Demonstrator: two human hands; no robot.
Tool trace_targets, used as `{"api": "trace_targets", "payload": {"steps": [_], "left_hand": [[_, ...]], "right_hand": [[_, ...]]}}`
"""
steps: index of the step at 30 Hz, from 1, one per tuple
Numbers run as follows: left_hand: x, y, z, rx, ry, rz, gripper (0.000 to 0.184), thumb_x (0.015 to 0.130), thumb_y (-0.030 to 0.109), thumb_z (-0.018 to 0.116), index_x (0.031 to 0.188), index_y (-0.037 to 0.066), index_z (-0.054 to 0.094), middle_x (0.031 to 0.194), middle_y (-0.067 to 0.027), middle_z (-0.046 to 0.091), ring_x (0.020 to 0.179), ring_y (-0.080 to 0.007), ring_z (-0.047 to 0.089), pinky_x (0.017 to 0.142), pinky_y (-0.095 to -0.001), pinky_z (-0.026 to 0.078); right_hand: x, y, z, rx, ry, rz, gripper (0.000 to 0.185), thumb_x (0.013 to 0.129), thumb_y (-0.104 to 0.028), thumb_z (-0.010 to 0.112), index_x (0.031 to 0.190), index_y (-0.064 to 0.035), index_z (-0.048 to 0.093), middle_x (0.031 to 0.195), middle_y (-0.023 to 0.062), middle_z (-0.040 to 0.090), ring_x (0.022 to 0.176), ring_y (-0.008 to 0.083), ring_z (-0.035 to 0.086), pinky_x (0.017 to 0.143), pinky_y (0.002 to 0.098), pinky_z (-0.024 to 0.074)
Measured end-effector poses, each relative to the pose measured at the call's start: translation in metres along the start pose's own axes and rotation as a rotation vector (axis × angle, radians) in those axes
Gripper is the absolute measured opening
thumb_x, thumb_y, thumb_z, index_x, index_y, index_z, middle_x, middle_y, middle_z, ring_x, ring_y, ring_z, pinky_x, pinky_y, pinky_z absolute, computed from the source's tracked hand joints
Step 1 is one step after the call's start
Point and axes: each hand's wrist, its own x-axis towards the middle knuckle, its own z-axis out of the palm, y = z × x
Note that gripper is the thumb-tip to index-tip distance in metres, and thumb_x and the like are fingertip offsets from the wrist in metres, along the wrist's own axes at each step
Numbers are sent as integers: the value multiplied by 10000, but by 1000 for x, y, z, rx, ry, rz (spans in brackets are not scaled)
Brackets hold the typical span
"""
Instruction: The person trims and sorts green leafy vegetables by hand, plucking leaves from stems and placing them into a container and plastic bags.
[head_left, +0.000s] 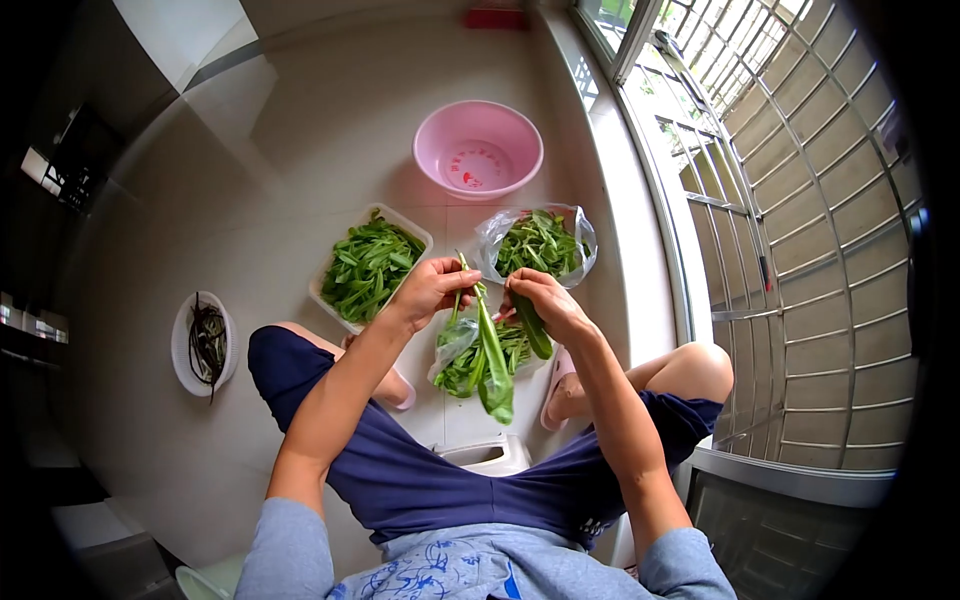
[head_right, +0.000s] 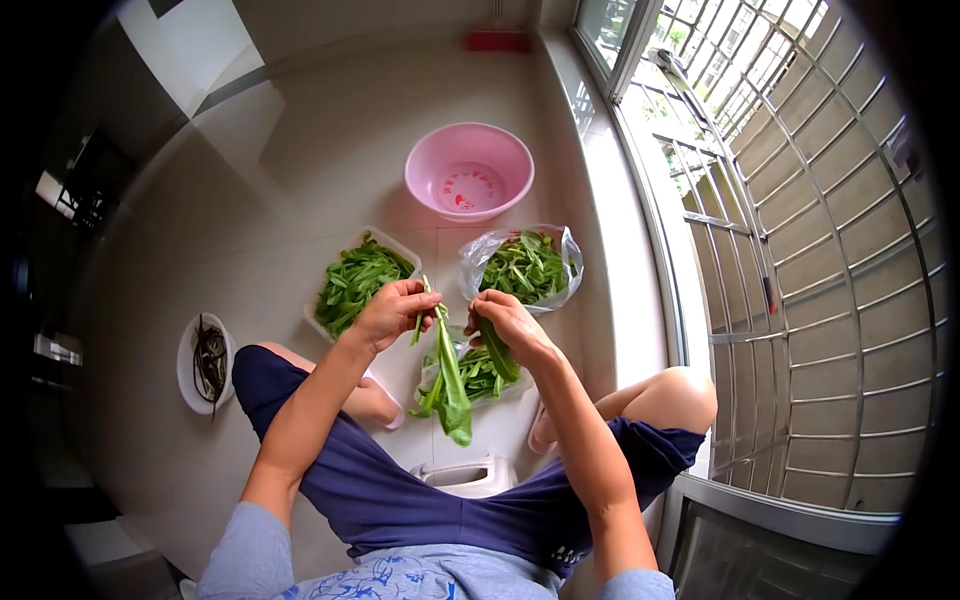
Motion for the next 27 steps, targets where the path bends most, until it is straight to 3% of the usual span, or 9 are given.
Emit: {"api": "trace_targets", "payload": {"steps": [2, 4, 6, 10, 15, 19, 24, 27], "left_hand": [[1, -1, -3, -23, 10, 4, 90, 744, 124, 561, 751, 51, 510, 654, -26, 533, 510, -81, 502, 479, -194, 413], [2, 0, -4, -107, -27, 1, 97, 738, 132, 575, 746, 49, 523, 641, -24, 537, 515, -76, 503, 495, -181, 420], [3, -1, -7, -130, -57, 17, 79, 752, 123, 553, 754, 52, 518, 655, -29, 540, 519, -89, 506, 491, -191, 417], [4, -2, -7, -212, -136, 16, 68, 773, 120, 525, 772, 53, 511, 673, -34, 544, 532, -111, 511, 507, -213, 422], [-3, -4, -1, -301, -267, -81, 170, 764, 155, 544, 893, 47, 519, 764, -42, 563, 726, -117, 551, 645, -244, 441], [-1, -12, -1, -88, -188, -120, 166, 735, 140, 575, 861, 42, 530, 761, -41, 568, 689, -118, 549, 631, -233, 438], [4, -12, -8, -12, -210, -138, 156, 712, 90, 587, 842, 28, 529, 739, -37, 563, 637, -113, 545, 620, -237, 450], [2, -6, -8, 46, -367, -164, 117, 718, 64, 563, 818, 8, 541, 729, -32, 545, 639, -107, 525, 604, -228, 434]], "right_hand": [[0, 1, 2, 36, -16, 63, 98, 803, -128, 444, 804, -45, 497, 653, 19, 481, 499, 76, 406, 423, 176, 304], [0, 1, -2, -63, -193, 89, 126, 815, -147, 445, 870, -41, 485, 686, 9, 478, 500, 52, 377, 408, 166, 269], [-4, -1, 0, 76, -300, 134, 160, 793, -179, 501, 877, -44, 512, 715, -1, 477, 489, 35, 334, 399, 155, 229], [-6, 1, 8, 74, -362, 145, 125, 766, -188, 542, 755, -66, 519, 526, -55, 358, 454, 28, 306, 392, 159, 209], [-8, -3, 10, 17, -235, 114, 122, 758, -164, 545, 700, -59, 521, 516, -44, 386, 425, 28, 318, 380, 162, 212], [-12, -9, 13, -258, -115, 101, 151, 723, -156, 554, 660, -19, 540, 516, -21, 446, 394, 28, 344, 360, 176, 239], [-15, -11, 15, -375, -106, 93, 163, 703, -153, 552, 642, -2, 556, 477, -28, 431, 380, 28, 339, 353, 185, 235], [-18, -15, 17, -416, -159, 119, 143, 689, -154, 527, 625, -28, 546, 480, -42, 406, 402, 23, 326, 379, 186, 223]]}}
